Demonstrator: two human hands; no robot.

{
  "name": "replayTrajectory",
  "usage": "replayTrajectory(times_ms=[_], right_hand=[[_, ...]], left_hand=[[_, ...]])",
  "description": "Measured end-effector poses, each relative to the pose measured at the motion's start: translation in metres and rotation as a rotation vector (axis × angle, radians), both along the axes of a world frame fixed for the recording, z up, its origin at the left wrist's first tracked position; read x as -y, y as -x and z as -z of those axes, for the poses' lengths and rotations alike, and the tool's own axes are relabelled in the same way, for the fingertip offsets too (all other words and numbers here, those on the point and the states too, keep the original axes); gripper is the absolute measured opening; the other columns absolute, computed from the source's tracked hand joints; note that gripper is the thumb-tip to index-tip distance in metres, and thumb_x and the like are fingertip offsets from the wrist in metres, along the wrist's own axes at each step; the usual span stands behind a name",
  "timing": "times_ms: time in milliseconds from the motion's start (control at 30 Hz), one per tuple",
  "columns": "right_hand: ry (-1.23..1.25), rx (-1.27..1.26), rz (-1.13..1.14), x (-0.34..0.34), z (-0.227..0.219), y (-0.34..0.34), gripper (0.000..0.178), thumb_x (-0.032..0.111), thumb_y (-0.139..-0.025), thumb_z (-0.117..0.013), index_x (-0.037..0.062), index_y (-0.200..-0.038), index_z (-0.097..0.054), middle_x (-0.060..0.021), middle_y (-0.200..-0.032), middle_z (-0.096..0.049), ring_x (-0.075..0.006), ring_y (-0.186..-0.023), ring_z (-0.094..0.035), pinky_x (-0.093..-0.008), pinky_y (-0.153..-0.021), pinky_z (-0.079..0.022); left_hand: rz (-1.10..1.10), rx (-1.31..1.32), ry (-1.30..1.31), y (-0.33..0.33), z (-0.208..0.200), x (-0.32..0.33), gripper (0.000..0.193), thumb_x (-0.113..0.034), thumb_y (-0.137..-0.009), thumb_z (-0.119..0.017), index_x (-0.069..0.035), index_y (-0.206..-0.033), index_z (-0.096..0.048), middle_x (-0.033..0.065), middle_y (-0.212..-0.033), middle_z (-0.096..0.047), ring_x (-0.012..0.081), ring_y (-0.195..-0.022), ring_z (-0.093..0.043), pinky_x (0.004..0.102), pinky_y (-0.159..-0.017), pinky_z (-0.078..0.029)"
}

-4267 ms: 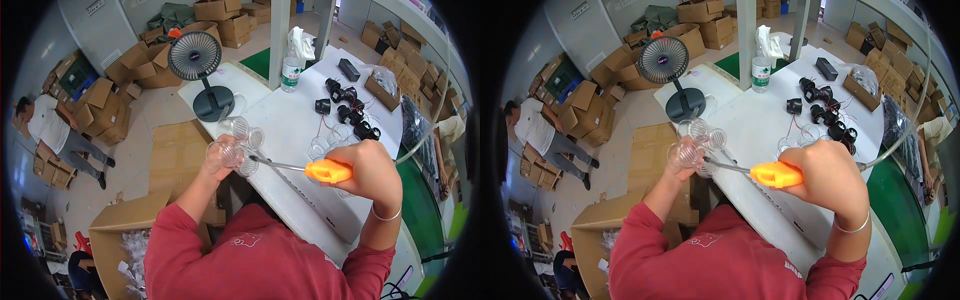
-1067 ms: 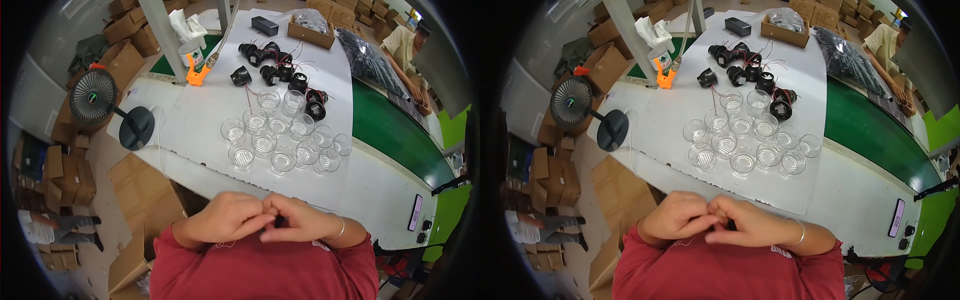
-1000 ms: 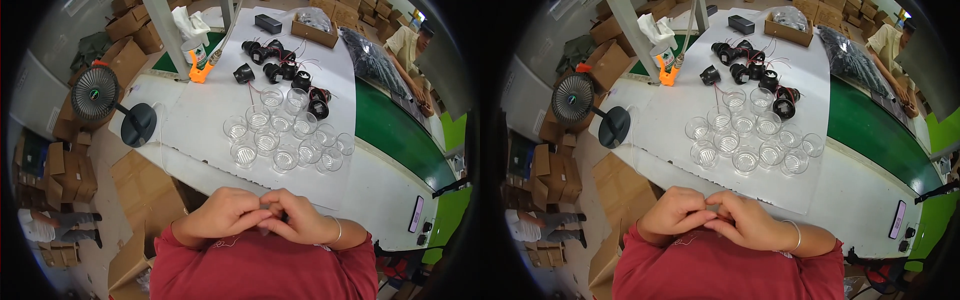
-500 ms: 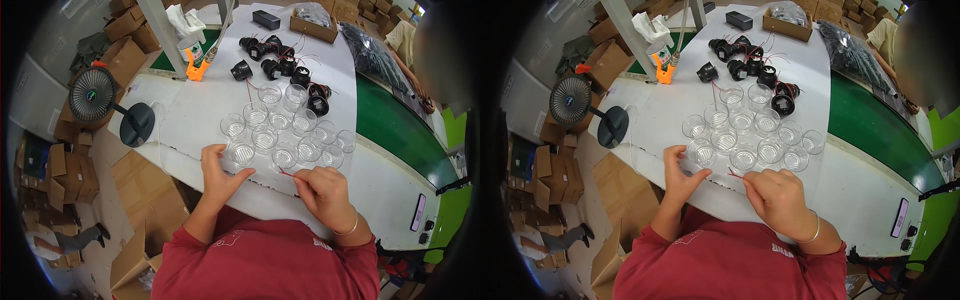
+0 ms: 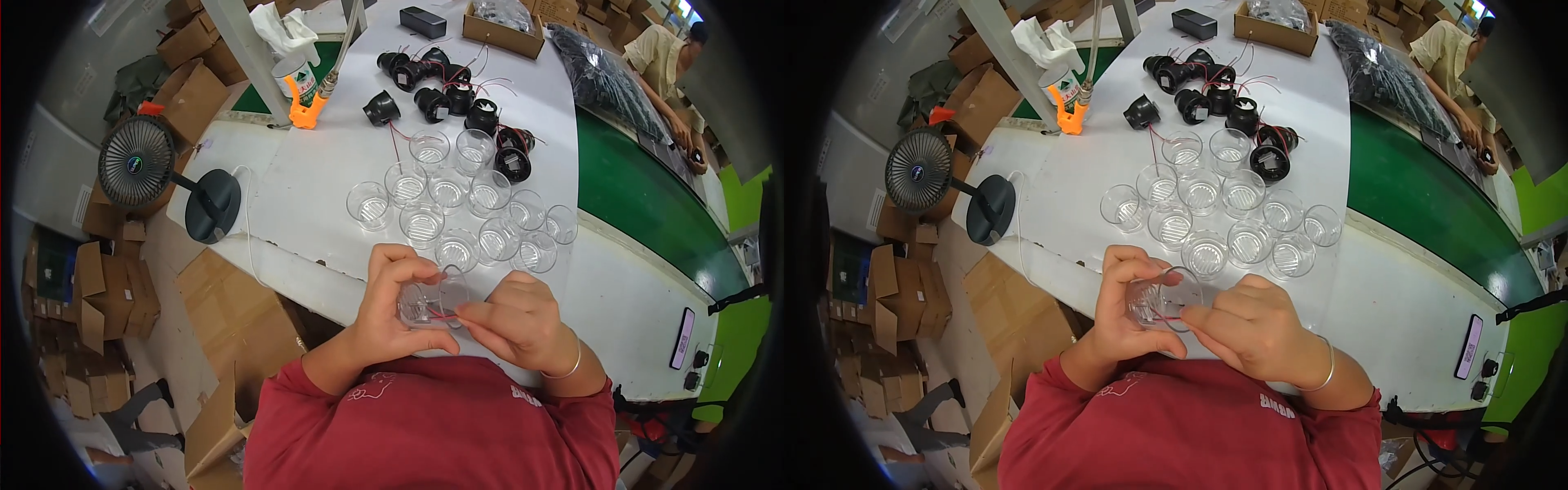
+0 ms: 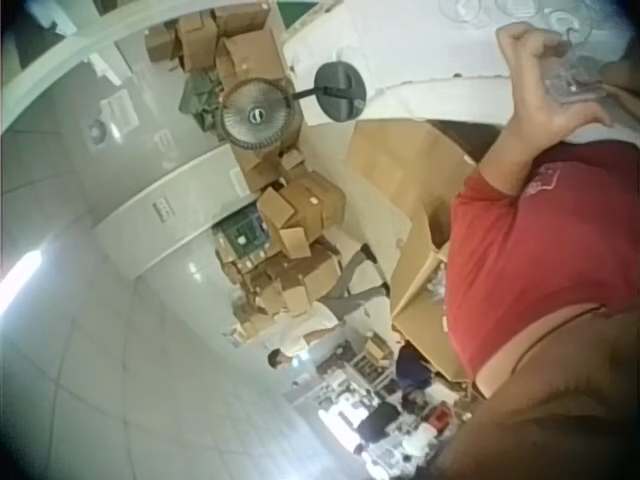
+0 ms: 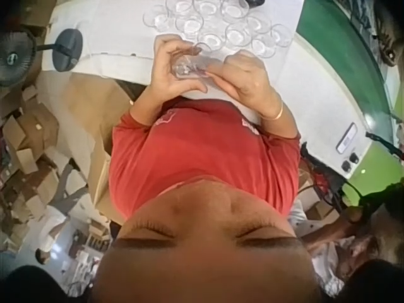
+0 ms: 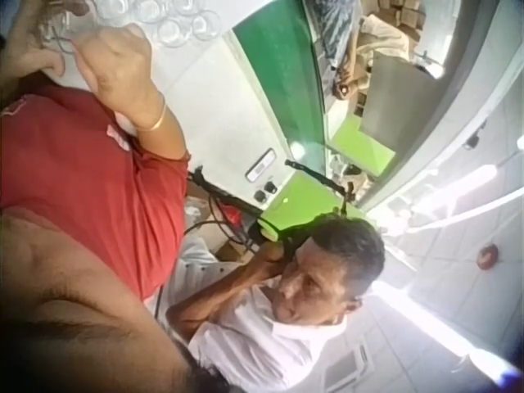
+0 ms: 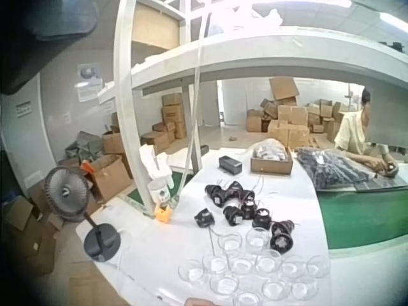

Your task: The person assembles electronic light components by fitting plastic lenses onto circular LED light housings by hand.

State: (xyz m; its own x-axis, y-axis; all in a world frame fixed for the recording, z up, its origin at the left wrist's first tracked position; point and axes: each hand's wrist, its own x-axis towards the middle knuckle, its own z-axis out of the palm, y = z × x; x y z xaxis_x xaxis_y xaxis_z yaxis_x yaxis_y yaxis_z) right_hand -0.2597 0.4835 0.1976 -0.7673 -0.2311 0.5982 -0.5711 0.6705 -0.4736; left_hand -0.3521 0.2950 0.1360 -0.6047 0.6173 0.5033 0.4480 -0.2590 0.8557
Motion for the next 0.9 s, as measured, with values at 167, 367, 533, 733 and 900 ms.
replayTrajectory(times_ms=[167,367,533,733,900], right_hand=[[0.027,-0.046,-0.060,-0.006,0.002,0.006,0.024,0.005,-0.067,-0.077,0.0063,-0.090,-0.069,0.0007,-0.063,-0.050,-0.0147,-0.051,-0.047,-0.0284,-0.052,-0.035],[0.086,-0.067,0.013,-0.002,0.005,0.006,0.025,0.005,-0.064,-0.077,0.0067,-0.089,-0.070,0.0011,-0.063,-0.049,-0.0143,-0.051,-0.047,-0.0282,-0.052,-0.034],[0.080,-0.140,-0.068,-0.014,0.004,0.007,0.025,0.006,-0.062,-0.074,0.0071,-0.087,-0.071,0.0015,-0.063,-0.049,-0.0137,-0.052,-0.044,-0.0277,-0.052,-0.033],[-0.038,-0.364,-0.105,-0.017,0.006,0.009,0.027,0.015,-0.062,-0.066,0.0081,-0.087,-0.072,0.0026,-0.063,-0.049,-0.0129,-0.052,-0.043,-0.0274,-0.054,-0.033],[0.043,-0.088,0.098,-0.002,0.001,0.003,0.018,0.008,-0.068,-0.076,0.0081,-0.085,-0.072,0.0002,-0.065,-0.056,-0.0141,-0.052,-0.050,-0.0279,-0.053,-0.036]], left_hand=[[0.173,0.175,-0.134,-0.004,-0.002,-0.010,0.076,-0.020,-0.068,-0.086,-0.003,-0.127,-0.042,0.0095,-0.118,-0.032,0.0231,-0.112,-0.048,0.0408,-0.097,-0.045],[0.309,0.348,-0.119,-0.007,-0.003,-0.008,0.059,-0.016,-0.082,-0.062,0.001,-0.133,-0.037,0.0111,-0.122,-0.031,0.0283,-0.116,-0.049,0.0421,-0.100,-0.041],[0.322,0.391,-0.169,-0.006,-0.008,-0.006,0.064,-0.019,-0.084,-0.063,0.003,-0.137,-0.035,0.0111,-0.125,-0.031,0.0302,-0.119,-0.048,0.0415,-0.100,-0.041],[0.391,0.500,-0.194,-0.010,-0.011,-0.009,0.066,-0.023,-0.085,-0.066,0.004,-0.138,-0.036,0.0115,-0.125,-0.034,0.0286,-0.118,-0.049,0.0412,-0.101,-0.040],[0.396,0.346,-0.114,-0.009,-0.011,-0.016,0.055,-0.013,-0.091,-0.057,0.004,-0.140,-0.041,0.0132,-0.129,-0.038,0.0247,-0.118,-0.049,0.0361,-0.101,-0.039]])
